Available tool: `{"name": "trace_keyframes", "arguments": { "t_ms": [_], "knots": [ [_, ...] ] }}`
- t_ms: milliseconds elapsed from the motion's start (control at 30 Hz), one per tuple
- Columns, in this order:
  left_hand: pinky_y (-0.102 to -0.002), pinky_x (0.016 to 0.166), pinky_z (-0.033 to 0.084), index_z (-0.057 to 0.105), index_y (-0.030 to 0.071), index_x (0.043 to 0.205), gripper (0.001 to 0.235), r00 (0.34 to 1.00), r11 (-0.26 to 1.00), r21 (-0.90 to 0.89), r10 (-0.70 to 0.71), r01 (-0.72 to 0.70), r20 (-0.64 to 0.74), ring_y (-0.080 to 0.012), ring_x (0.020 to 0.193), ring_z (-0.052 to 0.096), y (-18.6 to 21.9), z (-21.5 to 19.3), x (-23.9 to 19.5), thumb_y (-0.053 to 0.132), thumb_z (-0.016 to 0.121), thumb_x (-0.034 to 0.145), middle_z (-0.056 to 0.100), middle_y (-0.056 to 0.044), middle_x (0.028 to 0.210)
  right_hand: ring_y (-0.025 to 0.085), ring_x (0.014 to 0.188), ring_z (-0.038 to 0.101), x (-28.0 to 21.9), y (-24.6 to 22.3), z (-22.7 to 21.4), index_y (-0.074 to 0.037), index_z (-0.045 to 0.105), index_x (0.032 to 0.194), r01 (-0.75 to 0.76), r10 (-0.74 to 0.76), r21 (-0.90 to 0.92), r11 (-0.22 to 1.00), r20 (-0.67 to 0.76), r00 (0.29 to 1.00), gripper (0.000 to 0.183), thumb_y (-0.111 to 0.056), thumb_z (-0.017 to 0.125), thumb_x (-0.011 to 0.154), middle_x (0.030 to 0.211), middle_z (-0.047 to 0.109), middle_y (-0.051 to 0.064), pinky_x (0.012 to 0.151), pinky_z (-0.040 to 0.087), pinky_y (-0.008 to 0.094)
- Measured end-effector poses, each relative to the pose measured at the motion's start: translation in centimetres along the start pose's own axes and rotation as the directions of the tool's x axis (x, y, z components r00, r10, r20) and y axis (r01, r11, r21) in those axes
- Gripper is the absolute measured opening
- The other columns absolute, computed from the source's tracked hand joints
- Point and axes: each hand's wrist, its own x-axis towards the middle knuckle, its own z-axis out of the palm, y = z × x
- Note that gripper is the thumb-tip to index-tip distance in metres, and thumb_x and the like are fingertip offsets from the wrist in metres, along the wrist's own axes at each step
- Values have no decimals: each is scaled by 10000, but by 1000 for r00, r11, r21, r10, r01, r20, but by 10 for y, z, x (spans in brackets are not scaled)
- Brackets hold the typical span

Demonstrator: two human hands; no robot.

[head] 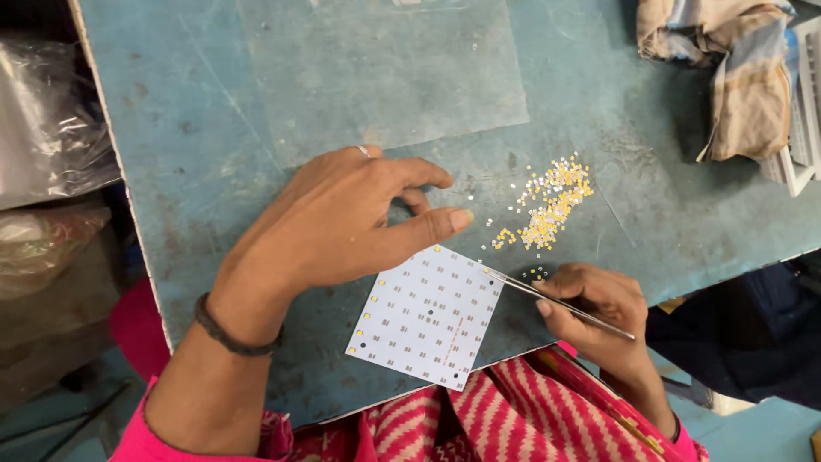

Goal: The person uses tweezers to pick up small yellow and white LED components from a table and place them onto a white circuit board. The person repeatedly picks up components and places them into designated spots on the board.

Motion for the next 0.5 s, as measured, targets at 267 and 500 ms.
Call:
{"name": "trace_keyframes", "arguments": {
  "t_ms": [267, 500],
  "knots": [
    [-418, 933, 512, 770, 66, 1107, 554, 999, 999, 12, 32, -32, -9, -299, 689, 711, 0, 0, 0, 560, 622, 903, 794, -56, 742, 147, 696, 671, 22, -5, 6, 45, 638, 817, -29, 33, -47, 998, 83, 996, 149, 26, 782, 781, 802, 719, 109, 628, 509, 266],
    [-409, 736, 558, 758, 83, 1123, 571, 996, 996, -4, -84, 84, 41, -290, 736, 737, 2, -1, 0, 564, 635, 839, 791, -78, 795, 139, 703, 666, 15, -1, 3, 38, 650, 828, -28, 27, 10, 1000, 91, 995, 139, 18, 782, 790, 802, 714, 105, 630, 503, 258]
  ]
}}
